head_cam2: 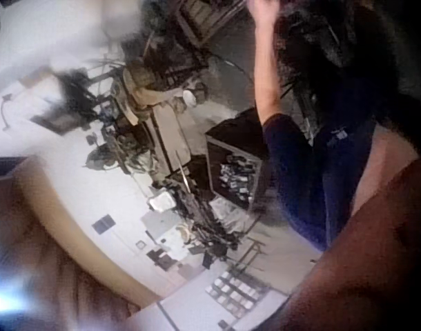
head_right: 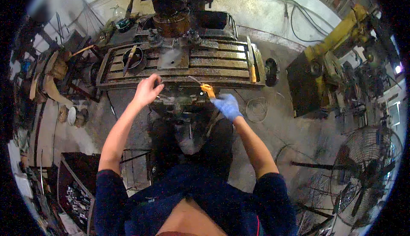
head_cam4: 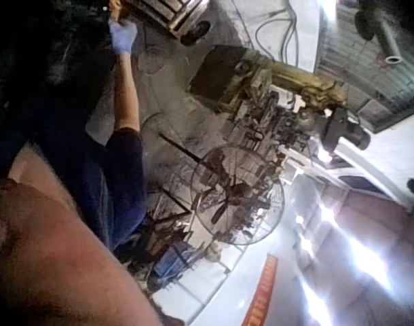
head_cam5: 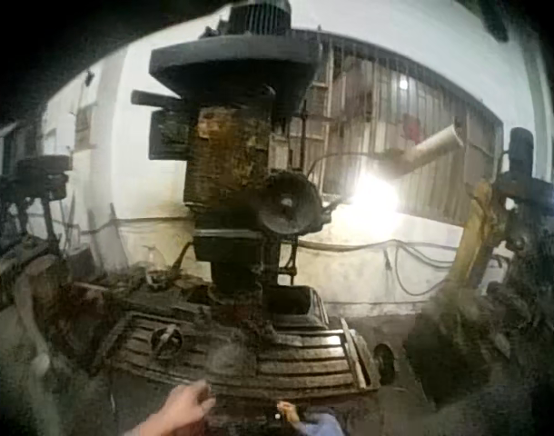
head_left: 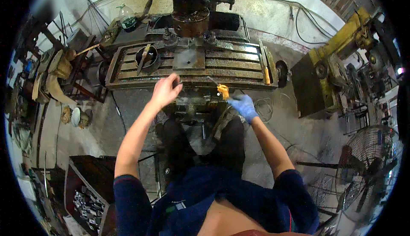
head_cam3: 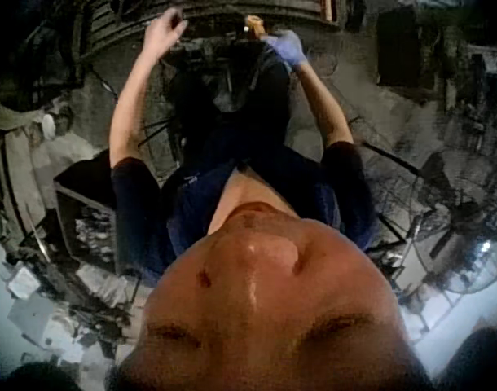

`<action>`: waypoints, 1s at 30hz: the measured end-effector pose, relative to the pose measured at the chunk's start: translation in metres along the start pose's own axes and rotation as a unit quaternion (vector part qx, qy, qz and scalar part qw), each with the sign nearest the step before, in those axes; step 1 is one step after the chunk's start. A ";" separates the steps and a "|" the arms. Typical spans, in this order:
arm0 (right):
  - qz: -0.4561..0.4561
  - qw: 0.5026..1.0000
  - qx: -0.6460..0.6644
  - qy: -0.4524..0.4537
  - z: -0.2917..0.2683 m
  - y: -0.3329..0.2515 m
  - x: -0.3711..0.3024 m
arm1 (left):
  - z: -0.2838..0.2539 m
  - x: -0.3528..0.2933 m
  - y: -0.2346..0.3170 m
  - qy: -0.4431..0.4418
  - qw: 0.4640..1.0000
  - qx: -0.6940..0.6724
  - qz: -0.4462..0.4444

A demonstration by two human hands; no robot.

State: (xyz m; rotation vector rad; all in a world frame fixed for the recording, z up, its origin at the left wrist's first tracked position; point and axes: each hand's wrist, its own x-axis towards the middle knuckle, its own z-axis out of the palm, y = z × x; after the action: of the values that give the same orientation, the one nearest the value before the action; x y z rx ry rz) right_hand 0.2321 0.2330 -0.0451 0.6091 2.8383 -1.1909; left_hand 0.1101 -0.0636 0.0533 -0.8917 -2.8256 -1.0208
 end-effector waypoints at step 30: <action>0.007 0.999 0.014 0.051 -0.100 0.044 -0.114 | 0.060 0.157 -0.033 0.136 0.982 0.127 -0.021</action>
State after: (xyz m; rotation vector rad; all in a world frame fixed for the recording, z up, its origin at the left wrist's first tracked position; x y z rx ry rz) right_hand 0.3673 0.2893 0.0131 0.7103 2.8998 -1.2344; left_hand -0.0281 0.0314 0.0164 -0.6171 -2.6716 -0.6987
